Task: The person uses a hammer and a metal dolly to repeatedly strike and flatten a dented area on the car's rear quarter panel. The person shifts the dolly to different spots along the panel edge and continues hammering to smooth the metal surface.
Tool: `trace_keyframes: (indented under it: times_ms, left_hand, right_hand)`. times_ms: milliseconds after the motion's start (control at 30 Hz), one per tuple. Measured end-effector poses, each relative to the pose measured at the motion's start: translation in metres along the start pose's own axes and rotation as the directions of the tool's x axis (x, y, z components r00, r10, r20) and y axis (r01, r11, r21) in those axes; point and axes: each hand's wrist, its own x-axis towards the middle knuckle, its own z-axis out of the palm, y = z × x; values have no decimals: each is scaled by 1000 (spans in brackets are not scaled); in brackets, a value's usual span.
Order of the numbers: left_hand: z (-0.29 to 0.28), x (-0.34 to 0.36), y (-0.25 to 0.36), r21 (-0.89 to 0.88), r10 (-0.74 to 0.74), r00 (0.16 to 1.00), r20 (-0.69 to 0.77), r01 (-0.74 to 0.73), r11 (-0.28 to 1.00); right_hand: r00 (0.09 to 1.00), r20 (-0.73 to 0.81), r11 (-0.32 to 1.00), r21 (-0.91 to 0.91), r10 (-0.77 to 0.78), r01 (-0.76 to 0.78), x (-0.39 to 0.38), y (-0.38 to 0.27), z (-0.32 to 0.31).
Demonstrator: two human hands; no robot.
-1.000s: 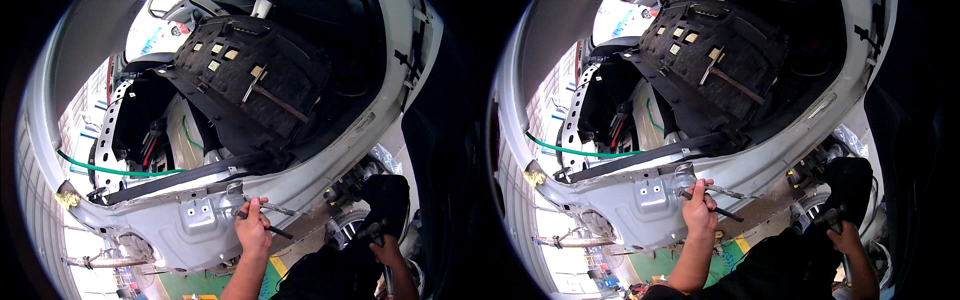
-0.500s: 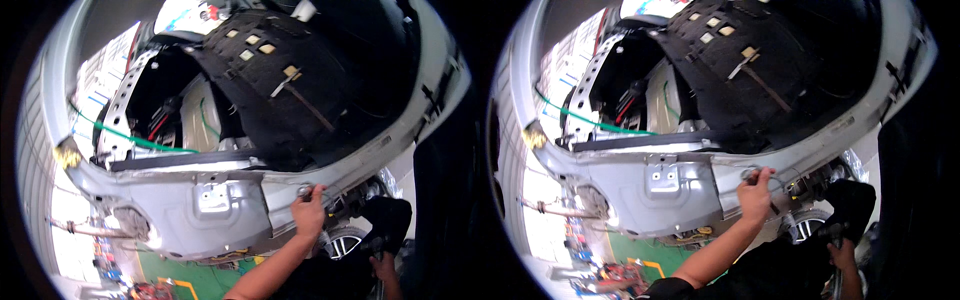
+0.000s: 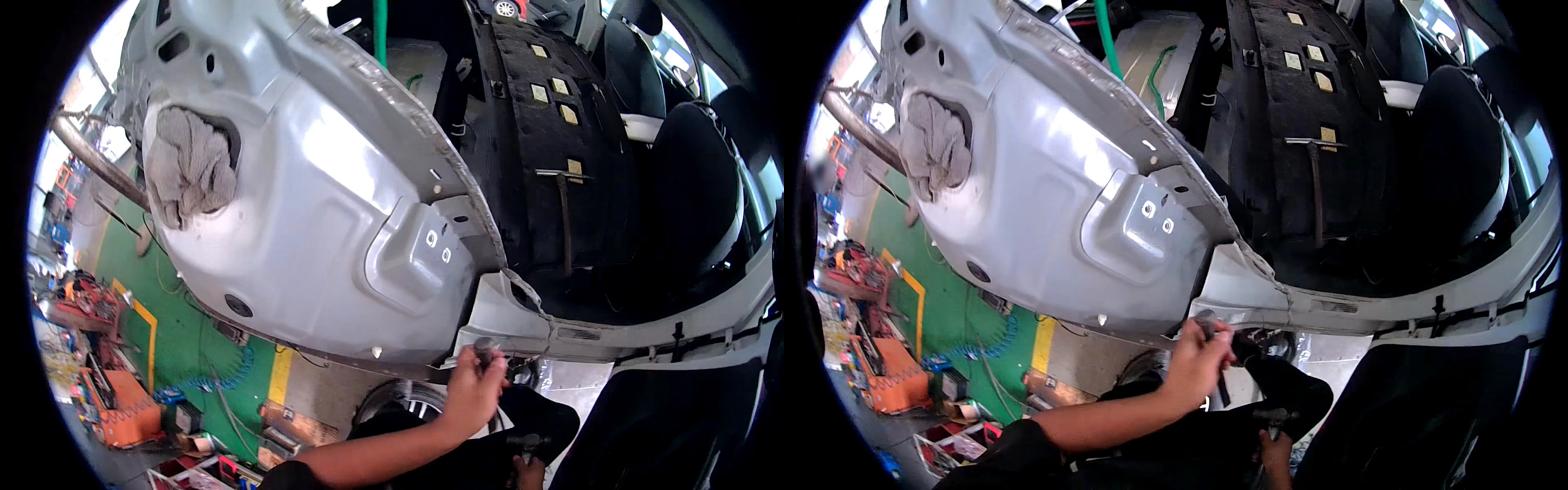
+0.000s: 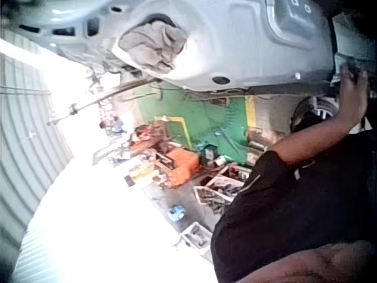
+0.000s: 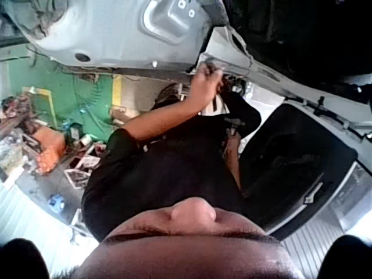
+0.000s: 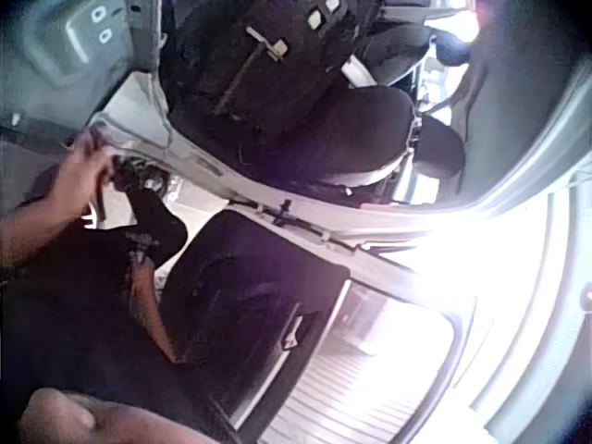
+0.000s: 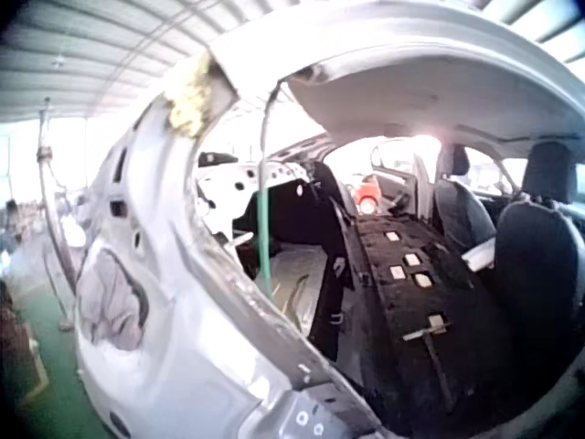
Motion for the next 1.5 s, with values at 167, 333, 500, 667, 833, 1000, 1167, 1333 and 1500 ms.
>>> trace_keyframes:
  times_ms: [167, 333, 500, 667, 833, 1000, 1167, 1333, 1500]
  left_hand:
    - [-38, 1, 71, -482, 473, 881, 4, -413, 772]
    - [-46, 40, 114, -255, 745, 666, -45, -729, 636]
    - [-31, 72, 108, -156, 782, 623, 15, -771, 617]
    - [-27, 86, 92, 45, 827, 561, 39, -828, 559]
    - [-21, 100, 77, 89, 825, 561, 60, -827, 556]
    - [-20, 102, 68, 187, 853, 494, 169, -866, 464]
    - [-34, 93, 88, 106, 864, 483, 140, -875, 472]
    - [-38, 92, 98, 183, 856, 485, 178, -871, 456]
    - [-28, 100, 88, 156, 857, 471, 210, -881, 446]
  right_hand:
    - [999, 22, 995, -85, -44, 46, 2, 2, 2]
    - [994, -17, 979, -178, -107, 103, -1, -3, 8]
    - [986, -20, 976, -143, -167, 163, -1, 7, 8]
    - [981, -31, 957, -226, -192, 180, 5, 15, 4]
    - [981, -51, 960, -222, -186, 171, 5, 10, 3]
    - [988, -28, 968, -205, -151, 142, 5, 6, -1]
    - [991, -48, 970, -216, -125, 112, 7, 2, 0]
    - [992, -23, 972, -206, -123, 115, 8, -2, 3]
    - [987, -43, 952, -274, -154, 137, 8, 1, 8]
